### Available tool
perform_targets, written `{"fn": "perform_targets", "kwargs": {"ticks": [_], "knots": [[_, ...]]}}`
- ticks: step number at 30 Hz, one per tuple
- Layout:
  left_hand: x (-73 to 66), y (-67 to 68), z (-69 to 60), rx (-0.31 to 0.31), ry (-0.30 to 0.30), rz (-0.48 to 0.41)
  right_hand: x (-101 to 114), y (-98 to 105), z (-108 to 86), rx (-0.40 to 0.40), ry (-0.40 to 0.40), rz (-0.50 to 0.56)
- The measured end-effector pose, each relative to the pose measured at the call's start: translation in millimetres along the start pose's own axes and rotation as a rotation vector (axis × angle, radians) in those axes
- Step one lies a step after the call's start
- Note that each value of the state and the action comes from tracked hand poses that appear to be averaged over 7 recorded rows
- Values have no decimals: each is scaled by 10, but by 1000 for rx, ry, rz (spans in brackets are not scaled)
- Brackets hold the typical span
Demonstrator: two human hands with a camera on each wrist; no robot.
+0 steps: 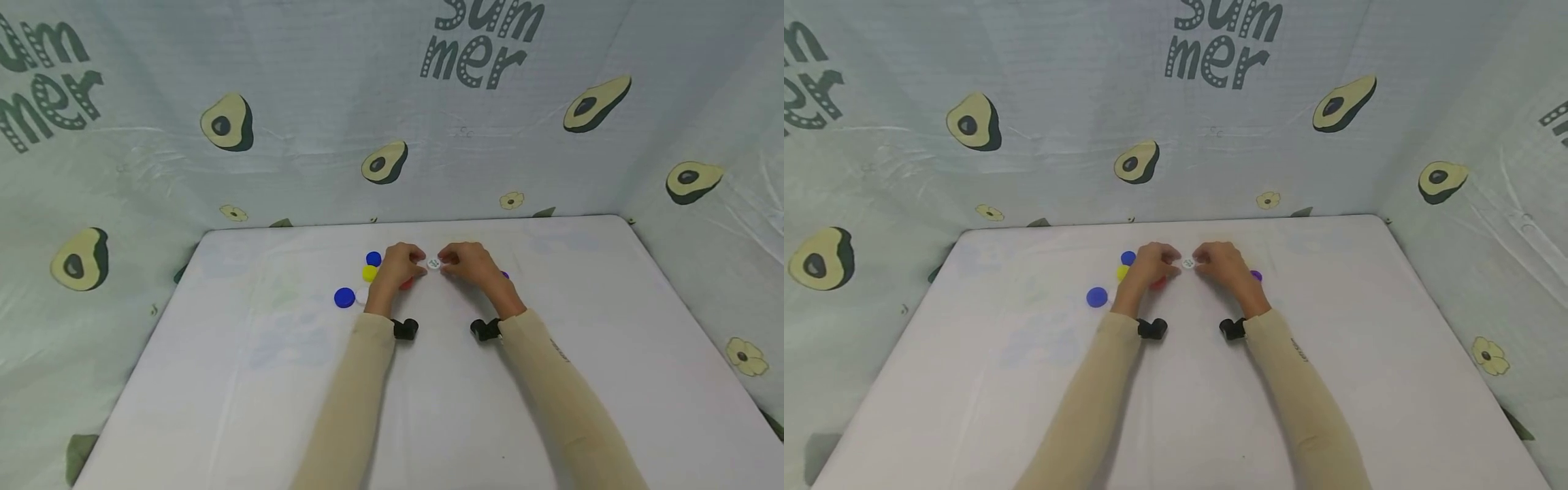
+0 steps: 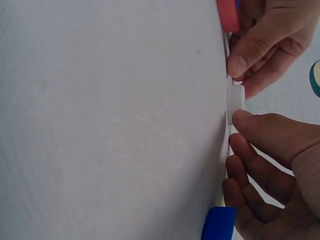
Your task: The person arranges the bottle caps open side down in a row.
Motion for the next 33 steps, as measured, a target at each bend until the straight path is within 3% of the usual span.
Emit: {"fn": "perform_targets", "kwargs": {"ticks": [7, 12, 20, 27, 33], "knots": [[-35, -61, -2, -48, 41, -54, 11, -11, 26, -55, 20, -57], [-53, -86, -7, -76, 56, -59, -9, -18, 38, -67, 0, -40], [-77, -109, 11, -82, 2, -59, -18, 15, 34, -98, 39, 39], [-74, -96, -13, -117, -44, -85, -7, 37, 30, -113, 67, 46], [-140, -70, -68, -156, -127, -146, 48, 156, -77, -160, 74, 65]]}}
Point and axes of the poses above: each hand's wrist, its own z-axis towards the middle knuckle, its own y-axis out of the back of the hand, x = y × z, the point moved 3 cm from there along z, towards the middle knuckle, and after that the axes turned 4 degrees about y, right-handed, at the moved point
